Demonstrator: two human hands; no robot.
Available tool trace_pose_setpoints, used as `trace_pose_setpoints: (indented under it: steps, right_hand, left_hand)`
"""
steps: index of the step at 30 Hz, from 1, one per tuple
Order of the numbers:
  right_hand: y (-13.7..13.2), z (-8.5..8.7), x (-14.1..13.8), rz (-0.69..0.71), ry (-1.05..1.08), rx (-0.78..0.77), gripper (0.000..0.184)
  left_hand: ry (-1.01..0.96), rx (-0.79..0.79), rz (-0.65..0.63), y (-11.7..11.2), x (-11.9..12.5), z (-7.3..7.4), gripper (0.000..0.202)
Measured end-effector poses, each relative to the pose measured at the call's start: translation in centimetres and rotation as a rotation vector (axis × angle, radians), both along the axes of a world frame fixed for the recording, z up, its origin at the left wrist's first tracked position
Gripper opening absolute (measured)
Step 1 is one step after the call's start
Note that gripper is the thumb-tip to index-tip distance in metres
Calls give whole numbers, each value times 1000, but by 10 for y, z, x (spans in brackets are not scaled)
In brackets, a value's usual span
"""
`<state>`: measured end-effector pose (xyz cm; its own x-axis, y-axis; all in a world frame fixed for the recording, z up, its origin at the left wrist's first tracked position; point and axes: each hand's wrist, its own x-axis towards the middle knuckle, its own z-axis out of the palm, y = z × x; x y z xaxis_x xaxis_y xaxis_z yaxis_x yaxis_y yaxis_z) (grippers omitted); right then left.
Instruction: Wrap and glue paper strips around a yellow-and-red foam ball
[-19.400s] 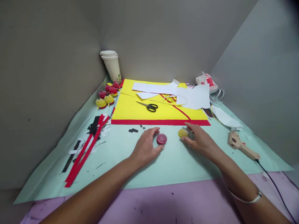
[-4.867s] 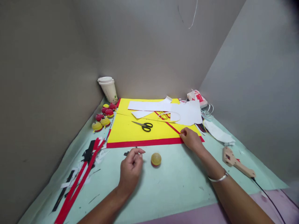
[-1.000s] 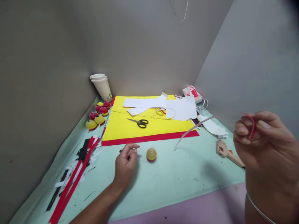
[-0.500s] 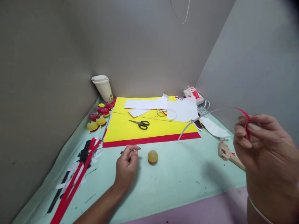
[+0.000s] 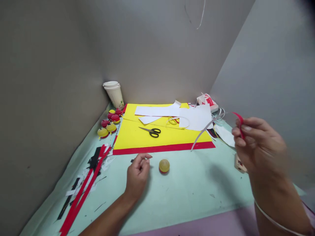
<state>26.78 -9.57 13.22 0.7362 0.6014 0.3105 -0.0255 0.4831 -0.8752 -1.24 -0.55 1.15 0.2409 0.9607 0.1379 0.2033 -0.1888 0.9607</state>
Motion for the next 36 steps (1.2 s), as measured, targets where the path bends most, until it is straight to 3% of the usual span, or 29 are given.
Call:
trace_pose_setpoints:
  steps: [3, 7, 10, 12, 15, 19, 22, 24, 27, 36]
  right_hand:
    - [42, 12, -1, 120, -112, 29, 15]
    - [105, 45, 3, 238, -258, 110, 15]
    - [141, 65, 5, 228, -414, 191, 17]
    - [158, 65, 3, 207, -466, 241, 16]
    - [176, 34, -5, 186, -470, 202, 15]
    - [184, -46, -21, 185, -461, -287, 10]
    - [179, -99, -29, 221, -499, -457, 11]
    - [174, -119, -31, 220, -544, -540, 15]
    - [167, -128, -32, 208, -640, -621, 20]
    - [149, -122, -26, 70, -972, -616, 26]
  left_hand:
    - [2, 2, 2, 0, 0, -1, 20]
    - [2, 6, 8, -1, 0, 0, 19]
    - [-1, 5, 9, -1, 0, 1, 19]
    - [-3, 4, 6, -1, 0, 1, 19]
    - [-7, -1, -4, -1, 0, 0, 19]
    - [-17, -1, -7, -1, -1, 0, 18]
    - [-9, -1, -9, -2, 0, 1, 18]
    - [-10, -11, -8, -2, 0, 2, 17]
    - [-19, -34, 0, -2, 1, 3, 17]
    - [-5, -15, -18, -2, 0, 4, 18]
